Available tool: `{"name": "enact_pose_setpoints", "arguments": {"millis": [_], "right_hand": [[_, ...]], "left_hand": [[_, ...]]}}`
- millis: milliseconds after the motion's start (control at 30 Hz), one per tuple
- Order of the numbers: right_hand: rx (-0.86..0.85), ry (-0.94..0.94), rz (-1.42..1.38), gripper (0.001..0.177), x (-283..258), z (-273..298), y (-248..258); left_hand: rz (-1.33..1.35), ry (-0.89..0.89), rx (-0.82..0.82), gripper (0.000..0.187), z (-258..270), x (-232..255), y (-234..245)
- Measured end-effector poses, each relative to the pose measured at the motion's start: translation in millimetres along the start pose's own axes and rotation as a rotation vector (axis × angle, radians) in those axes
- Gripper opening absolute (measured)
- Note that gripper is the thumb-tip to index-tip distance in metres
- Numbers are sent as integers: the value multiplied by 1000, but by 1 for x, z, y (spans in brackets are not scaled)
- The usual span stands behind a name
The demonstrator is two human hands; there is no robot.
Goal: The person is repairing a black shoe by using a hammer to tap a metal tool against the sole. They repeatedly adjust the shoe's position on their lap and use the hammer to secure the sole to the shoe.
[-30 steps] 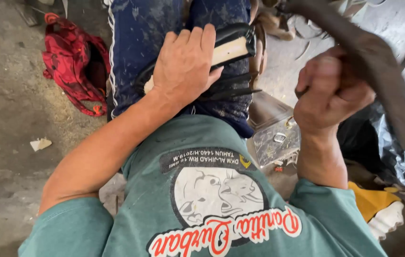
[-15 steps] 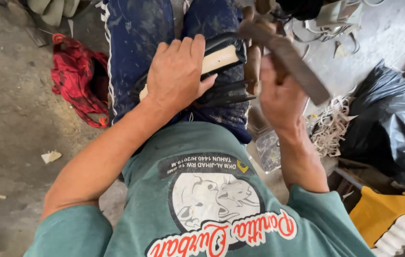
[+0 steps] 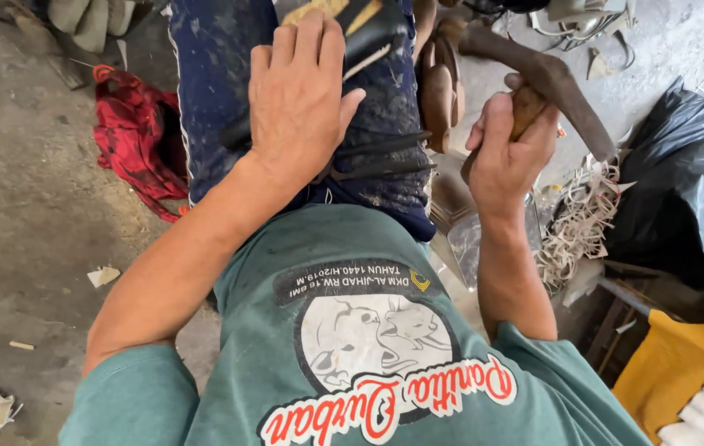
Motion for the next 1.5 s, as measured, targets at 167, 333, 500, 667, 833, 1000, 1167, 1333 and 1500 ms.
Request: {"name": "enact_pose_setpoints", "arguments": {"millis": [167, 333, 500, 667, 833, 1000, 1167, 1333, 1500], "right_hand": [[-244, -173, 206, 12, 18, -2, -5], [-340, -32, 314, 18, -19, -5, -1], [-180, 200, 353, 20, -18, -12, -5], [-478, 12, 545, 38, -29, -28, -24], [-571, 250, 865, 18, -42, -28, -46], [-431, 342, 695, 34, -60, -30, -37], [-571, -87, 511, 39, 3, -41, -27], [-356, -101, 305, 24, -1, -52, 11], [-301, -116, 101, 14, -6, -42, 21]], "left_hand": [[643, -59, 5, 52, -21, -4, -8], [475, -40, 41, 59, -15, 5, -8], [413, 0, 74, 64, -13, 8, -2], [390, 48, 104, 67, -10, 6, -3], [354, 32, 108, 81, -9, 7, -9], [384, 67, 132, 74, -2, 9, -6], [428, 76, 18, 72, -7, 3, -7], [242, 143, -102, 115, -17, 9, -17], [361, 125, -70, 119, -20, 7, -29]]}}
Point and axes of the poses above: each hand's wrist, its own z-axis away from the middle knuckle, its own y-axis out of the back of the hand, x = y × z, the point moved 8 cm from there along -z, towards the middle knuckle, and after that the axes turned 15 degrees about -x, right-handed, at the moved point
